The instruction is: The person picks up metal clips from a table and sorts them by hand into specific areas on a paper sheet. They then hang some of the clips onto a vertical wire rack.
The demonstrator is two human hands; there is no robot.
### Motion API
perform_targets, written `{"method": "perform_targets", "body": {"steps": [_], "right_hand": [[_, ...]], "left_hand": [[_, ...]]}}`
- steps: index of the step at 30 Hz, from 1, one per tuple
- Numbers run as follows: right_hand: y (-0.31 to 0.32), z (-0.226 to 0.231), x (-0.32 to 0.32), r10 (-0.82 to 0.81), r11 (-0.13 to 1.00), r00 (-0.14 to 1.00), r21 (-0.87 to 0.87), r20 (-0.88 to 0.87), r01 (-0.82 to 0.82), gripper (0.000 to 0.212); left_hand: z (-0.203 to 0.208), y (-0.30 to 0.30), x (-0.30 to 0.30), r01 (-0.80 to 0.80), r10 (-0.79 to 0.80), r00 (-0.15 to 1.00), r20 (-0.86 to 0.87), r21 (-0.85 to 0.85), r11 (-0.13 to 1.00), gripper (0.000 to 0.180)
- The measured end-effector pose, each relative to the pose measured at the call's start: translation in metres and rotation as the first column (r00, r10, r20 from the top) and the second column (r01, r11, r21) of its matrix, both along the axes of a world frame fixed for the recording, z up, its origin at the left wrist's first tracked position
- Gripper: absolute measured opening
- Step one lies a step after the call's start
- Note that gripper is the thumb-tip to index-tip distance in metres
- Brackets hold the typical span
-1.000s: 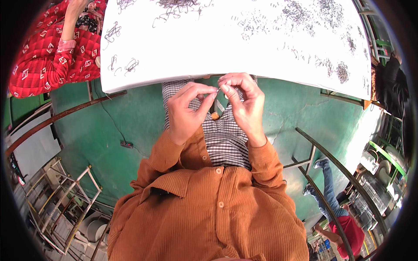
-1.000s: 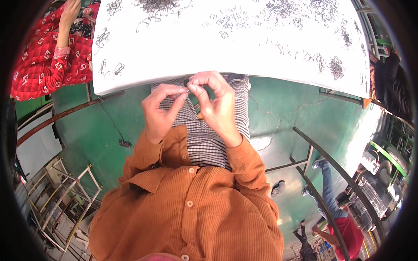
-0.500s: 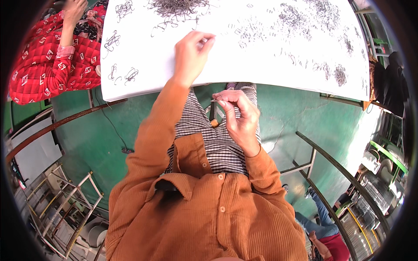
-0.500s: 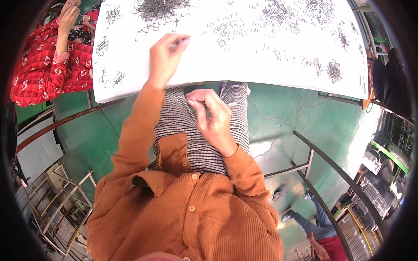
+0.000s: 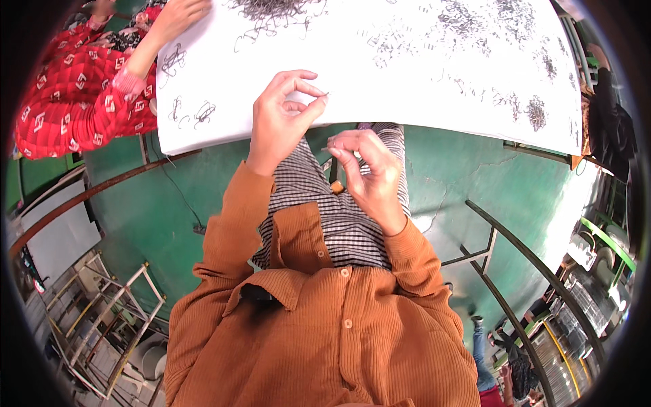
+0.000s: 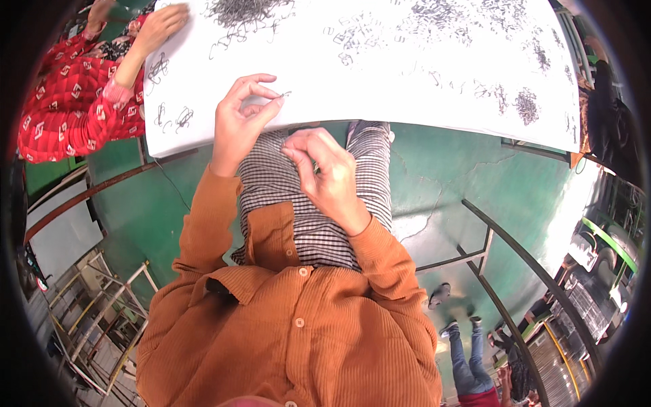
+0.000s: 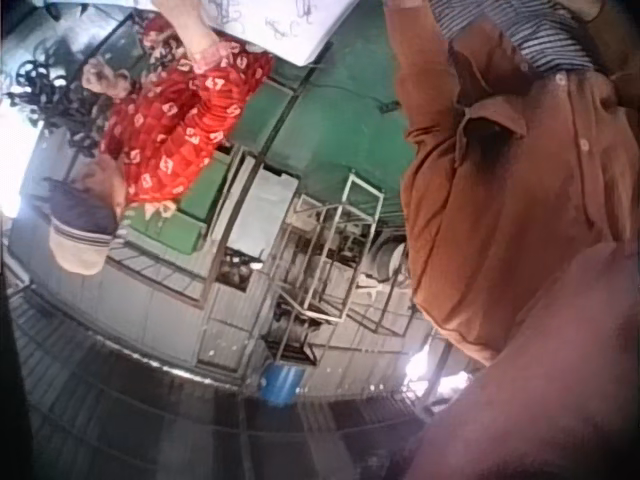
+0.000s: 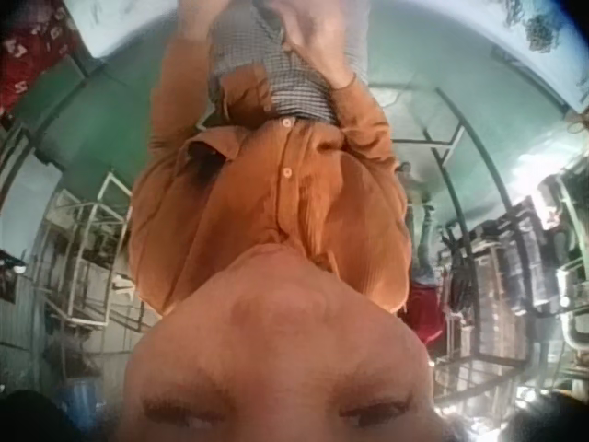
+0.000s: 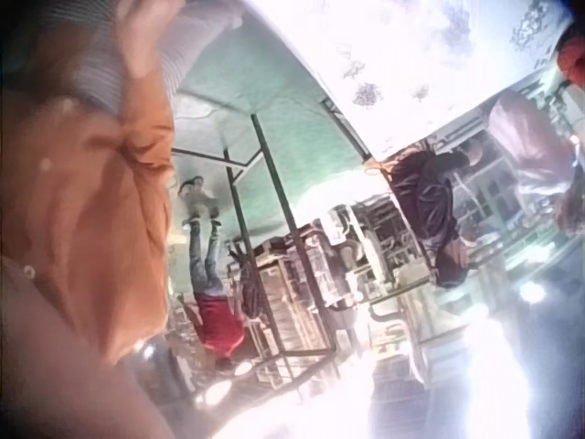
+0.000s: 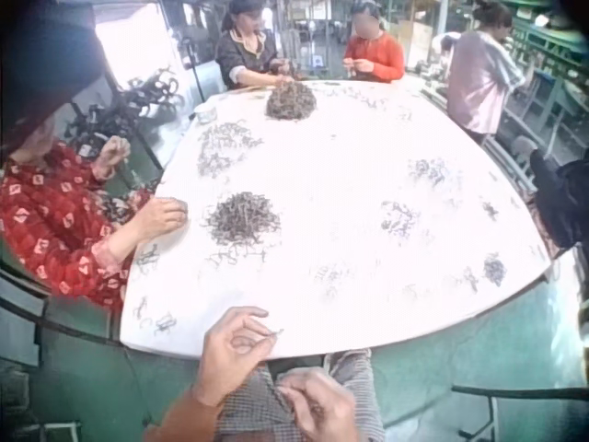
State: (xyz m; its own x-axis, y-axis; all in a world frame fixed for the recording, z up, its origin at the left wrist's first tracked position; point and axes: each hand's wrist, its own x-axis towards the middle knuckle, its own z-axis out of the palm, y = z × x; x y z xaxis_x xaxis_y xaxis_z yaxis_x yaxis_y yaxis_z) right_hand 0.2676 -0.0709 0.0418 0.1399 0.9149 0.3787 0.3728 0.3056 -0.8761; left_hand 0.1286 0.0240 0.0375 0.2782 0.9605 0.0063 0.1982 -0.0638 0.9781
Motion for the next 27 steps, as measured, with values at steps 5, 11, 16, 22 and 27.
{"method": "perform_targets", "body": {"steps": [5, 11, 16, 22, 27], "right_hand": [[0.005, -0.002, -0.004, 0.009, 0.999, 1.000, -0.033, -0.011, -0.009, 0.010], [0.011, -0.002, -0.008, -0.026, 0.999, 0.999, -0.025, 0.043, 0.027, 0.007], [0.012, -0.005, -0.009, -0.024, 0.996, 0.994, -0.084, 0.109, 0.033, 0.008], [0.032, -0.008, 0.007, 0.095, 0.984, 0.994, -0.145, -0.058, -0.103, 0.015], [0.146, -0.031, 0.012, -0.059, 0.989, 0.931, -0.107, 0.360, 0.104, 0.023]], "left_hand": [[0.015, -0.027, -0.015, 0.015, 0.034, 0.983, 0.183, -0.256, 0.967, 0.009], [0.033, -0.040, -0.016, -0.048, 0.053, 0.998, 0.036, -0.129, 0.990, 0.015], [0.034, -0.042, -0.018, -0.041, 0.040, 0.999, -0.021, -0.023, 0.999, 0.017], [0.038, -0.050, -0.025, -0.034, 0.073, 0.987, -0.146, 0.254, 0.967, 0.017], [0.038, -0.048, -0.023, -0.085, 0.092, 0.995, -0.033, 0.184, 0.979, 0.018]]}}
